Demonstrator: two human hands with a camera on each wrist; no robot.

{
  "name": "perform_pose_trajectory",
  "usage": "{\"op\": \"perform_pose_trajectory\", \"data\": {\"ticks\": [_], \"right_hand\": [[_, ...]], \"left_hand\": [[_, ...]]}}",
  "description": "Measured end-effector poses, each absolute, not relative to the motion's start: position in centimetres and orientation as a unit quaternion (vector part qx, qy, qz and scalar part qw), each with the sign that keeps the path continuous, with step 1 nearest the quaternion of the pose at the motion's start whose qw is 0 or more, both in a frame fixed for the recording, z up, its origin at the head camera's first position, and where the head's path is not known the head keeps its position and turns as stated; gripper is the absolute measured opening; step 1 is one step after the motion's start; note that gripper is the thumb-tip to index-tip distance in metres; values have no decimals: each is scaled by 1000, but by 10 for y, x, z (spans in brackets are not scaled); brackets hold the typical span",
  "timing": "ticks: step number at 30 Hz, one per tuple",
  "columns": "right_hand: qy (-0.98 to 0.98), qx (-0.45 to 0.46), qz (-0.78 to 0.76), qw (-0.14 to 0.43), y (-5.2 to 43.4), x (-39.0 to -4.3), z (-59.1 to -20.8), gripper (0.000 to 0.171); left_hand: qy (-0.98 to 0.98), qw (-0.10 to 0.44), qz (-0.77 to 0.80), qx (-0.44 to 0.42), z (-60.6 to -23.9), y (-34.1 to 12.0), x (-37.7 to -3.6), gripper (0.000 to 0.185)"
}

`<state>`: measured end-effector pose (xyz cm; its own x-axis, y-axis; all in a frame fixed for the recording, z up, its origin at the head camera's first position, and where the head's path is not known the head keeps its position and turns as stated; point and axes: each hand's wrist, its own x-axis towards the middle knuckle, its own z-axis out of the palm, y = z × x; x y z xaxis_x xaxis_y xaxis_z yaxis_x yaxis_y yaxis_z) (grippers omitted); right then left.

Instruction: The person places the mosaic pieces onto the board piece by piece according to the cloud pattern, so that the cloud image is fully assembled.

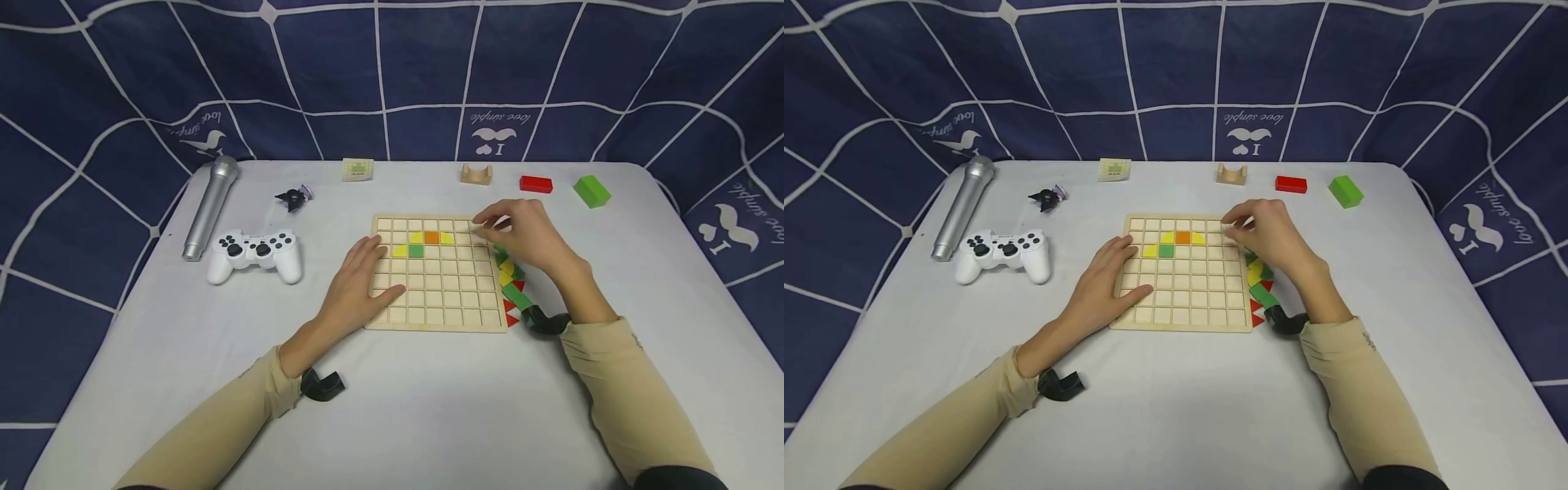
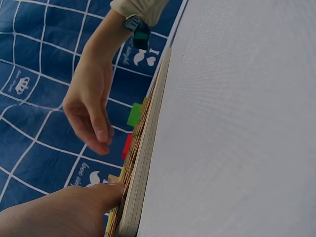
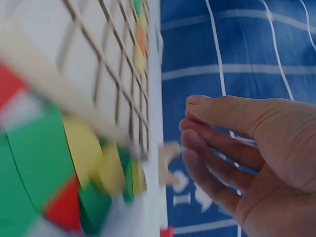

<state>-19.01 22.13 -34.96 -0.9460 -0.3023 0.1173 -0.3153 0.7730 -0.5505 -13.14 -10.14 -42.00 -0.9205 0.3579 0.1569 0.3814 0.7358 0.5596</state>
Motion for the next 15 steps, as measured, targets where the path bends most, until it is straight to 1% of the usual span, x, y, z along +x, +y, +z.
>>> {"op": "perform_pose_trajectory", "data": {"ticks": [2, 6, 11, 15], "right_hand": [[-946, 135, 295, 4, 234, -194, -349, 24], [-954, 92, 284, -36, 253, -198, -351, 28], [-952, 94, 281, -72, 266, -203, -356, 31], [-949, 103, 289, -77, 269, -204, -360, 31]], "left_hand": [[-931, 18, -305, -197, -420, -102, -131, 81], [-931, 16, -306, -197, -420, -102, -131, 81], [-932, 16, -305, -197, -420, -102, -131, 81], [-931, 18, -306, -199, -420, -102, -131, 81]]}}
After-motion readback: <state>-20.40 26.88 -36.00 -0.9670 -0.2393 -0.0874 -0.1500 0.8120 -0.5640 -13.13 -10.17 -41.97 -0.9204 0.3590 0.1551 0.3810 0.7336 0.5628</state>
